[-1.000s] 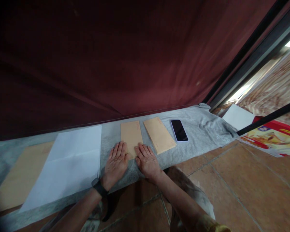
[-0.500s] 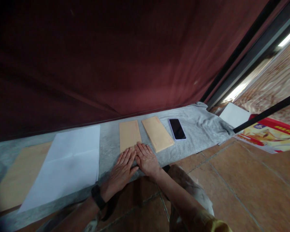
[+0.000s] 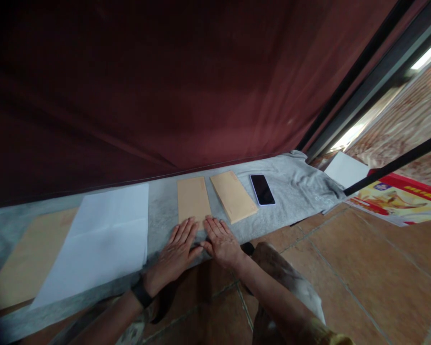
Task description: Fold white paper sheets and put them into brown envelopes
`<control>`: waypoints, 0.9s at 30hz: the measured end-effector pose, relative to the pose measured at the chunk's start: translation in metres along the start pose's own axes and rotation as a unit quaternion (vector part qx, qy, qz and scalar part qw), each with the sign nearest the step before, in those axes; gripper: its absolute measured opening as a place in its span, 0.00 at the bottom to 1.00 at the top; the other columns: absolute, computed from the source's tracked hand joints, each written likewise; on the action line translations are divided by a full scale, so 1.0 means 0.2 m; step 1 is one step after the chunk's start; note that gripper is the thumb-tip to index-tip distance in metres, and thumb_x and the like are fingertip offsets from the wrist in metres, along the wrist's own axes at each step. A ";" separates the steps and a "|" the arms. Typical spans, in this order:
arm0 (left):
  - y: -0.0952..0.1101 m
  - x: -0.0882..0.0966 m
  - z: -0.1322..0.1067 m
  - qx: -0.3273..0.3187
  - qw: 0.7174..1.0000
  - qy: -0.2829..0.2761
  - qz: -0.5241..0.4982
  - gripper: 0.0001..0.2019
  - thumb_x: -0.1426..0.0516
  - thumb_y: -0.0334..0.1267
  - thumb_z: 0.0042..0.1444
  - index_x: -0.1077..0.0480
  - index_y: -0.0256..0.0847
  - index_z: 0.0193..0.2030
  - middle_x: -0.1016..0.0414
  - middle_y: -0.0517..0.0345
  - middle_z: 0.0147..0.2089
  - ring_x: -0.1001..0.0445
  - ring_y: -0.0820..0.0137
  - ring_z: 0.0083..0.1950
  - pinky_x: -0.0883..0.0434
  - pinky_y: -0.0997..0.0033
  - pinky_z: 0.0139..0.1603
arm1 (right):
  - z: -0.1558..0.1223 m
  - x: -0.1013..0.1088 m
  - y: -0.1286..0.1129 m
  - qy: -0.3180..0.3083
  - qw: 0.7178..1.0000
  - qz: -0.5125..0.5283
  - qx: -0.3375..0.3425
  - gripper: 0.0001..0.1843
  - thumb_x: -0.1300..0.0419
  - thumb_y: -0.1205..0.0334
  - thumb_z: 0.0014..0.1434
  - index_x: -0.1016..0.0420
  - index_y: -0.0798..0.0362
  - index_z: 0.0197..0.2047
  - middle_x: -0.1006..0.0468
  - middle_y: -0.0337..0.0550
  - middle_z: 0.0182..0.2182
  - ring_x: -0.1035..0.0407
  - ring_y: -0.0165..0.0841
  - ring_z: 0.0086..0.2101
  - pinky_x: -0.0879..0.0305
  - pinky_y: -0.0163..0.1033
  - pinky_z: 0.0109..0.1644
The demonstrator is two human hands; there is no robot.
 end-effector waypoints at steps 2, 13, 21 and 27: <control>-0.02 0.00 -0.02 0.006 1.000 0.001 0.006 0.34 0.53 0.55 0.68 0.44 0.33 0.72 0.45 0.39 0.75 0.47 0.55 0.76 0.42 0.48 0.73 | -0.01 0.00 0.01 -0.004 1.000 -0.006 -0.003 0.35 0.50 0.49 0.72 0.48 0.59 0.74 0.45 0.55 0.71 0.49 0.43 0.70 0.48 0.54 0.72; -0.05 0.01 -0.08 0.033 0.999 0.016 0.034 0.37 0.54 0.55 0.68 0.48 0.27 0.73 0.46 0.33 0.74 0.48 0.52 0.76 0.41 0.46 0.72 | -0.05 0.01 0.04 0.006 0.999 -0.020 -0.025 0.35 0.48 0.49 0.70 0.44 0.62 0.72 0.41 0.58 0.70 0.46 0.45 0.69 0.45 0.54 0.71; -0.04 0.00 -0.07 0.036 0.999 -0.004 0.035 0.32 0.52 0.54 0.68 0.45 0.42 0.74 0.51 0.38 0.76 0.48 0.49 0.76 0.40 0.43 0.70 | -0.02 0.00 -0.05 -0.001 1.000 0.007 0.014 0.33 0.48 0.47 0.71 0.44 0.55 0.72 0.41 0.52 0.70 0.46 0.42 0.68 0.50 0.54 0.72; -0.05 -0.01 -0.07 0.050 0.998 -0.019 0.030 0.31 0.51 0.55 0.67 0.43 0.45 0.73 0.51 0.39 0.77 0.48 0.47 0.76 0.41 0.43 0.70 | -0.01 -0.01 -0.05 -0.008 1.000 0.015 0.001 0.32 0.48 0.48 0.71 0.41 0.56 0.71 0.40 0.53 0.69 0.43 0.42 0.68 0.49 0.52 0.72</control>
Point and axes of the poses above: each hand's wrist, its own z-axis towards the middle knuckle, its own x-axis out of the back of the hand, y = z × x, the point moved 9 cm from there along z, towards the middle knuckle
